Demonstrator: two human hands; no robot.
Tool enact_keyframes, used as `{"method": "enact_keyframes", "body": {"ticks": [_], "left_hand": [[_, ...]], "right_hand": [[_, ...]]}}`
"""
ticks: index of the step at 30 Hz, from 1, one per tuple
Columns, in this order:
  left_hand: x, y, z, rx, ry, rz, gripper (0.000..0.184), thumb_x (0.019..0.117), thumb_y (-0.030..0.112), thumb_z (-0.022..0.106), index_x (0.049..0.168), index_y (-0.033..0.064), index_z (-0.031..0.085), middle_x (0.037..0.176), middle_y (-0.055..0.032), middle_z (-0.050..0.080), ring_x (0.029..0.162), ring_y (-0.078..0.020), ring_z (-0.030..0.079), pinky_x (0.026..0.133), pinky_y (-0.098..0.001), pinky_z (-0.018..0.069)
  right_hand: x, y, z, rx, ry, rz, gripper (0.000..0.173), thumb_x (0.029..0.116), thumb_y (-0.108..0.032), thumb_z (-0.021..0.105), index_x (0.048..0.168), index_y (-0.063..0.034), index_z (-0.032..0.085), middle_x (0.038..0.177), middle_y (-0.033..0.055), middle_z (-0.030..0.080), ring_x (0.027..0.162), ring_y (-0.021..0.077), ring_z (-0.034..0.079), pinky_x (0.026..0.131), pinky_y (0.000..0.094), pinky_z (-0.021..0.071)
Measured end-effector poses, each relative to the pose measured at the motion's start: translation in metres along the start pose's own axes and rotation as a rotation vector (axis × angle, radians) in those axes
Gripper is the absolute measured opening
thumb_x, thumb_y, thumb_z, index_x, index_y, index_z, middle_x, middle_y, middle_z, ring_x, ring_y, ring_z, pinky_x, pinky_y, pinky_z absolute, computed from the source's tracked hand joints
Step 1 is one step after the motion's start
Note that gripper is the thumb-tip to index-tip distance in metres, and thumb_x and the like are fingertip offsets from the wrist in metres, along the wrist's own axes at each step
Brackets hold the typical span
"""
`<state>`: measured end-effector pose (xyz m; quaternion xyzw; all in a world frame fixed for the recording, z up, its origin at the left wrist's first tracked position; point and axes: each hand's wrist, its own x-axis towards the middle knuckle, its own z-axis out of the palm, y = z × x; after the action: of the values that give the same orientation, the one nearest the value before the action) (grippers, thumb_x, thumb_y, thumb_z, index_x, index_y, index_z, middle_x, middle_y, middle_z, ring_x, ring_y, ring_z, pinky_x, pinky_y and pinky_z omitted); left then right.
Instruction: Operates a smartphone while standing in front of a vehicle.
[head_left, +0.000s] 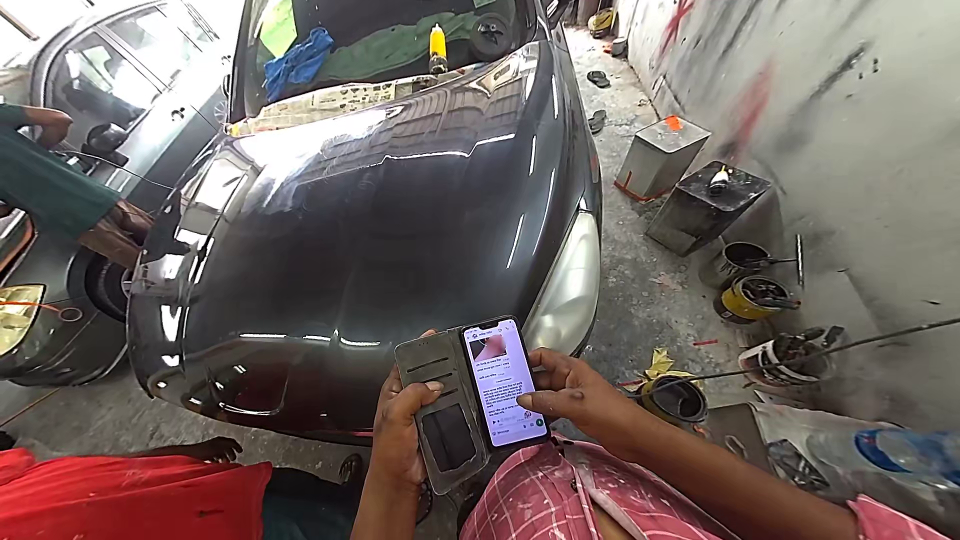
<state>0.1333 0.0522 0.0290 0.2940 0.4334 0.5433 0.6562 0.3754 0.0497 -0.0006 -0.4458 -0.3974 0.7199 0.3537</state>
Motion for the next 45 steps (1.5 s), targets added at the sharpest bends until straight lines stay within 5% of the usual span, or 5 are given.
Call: {"method": "enact_keyframes", "body": {"ticks": [45], "left_hand": [[-0.002, -0.009, 0.010, 0.033, -0.042, -0.032, 0.060, 0.0852, -0.001, 0.055, 0.145, 0.0102, 0.056, 0.117, -0.0218, 0.069, 0.095, -0.0255, 0.074, 0.080, -0.0404, 0.0632]], "right_hand": [[-0.014, 0.010, -0.010, 0.026, 0.039, -0.029, 0.039, 0.0882, -0.006, 0.071, 0.124, -0.0053, 0.056, 0.101, 0.0152, 0.075, 0.088, 0.0246, 0.075, 0.078, 0.0355, 0.0632]]}}
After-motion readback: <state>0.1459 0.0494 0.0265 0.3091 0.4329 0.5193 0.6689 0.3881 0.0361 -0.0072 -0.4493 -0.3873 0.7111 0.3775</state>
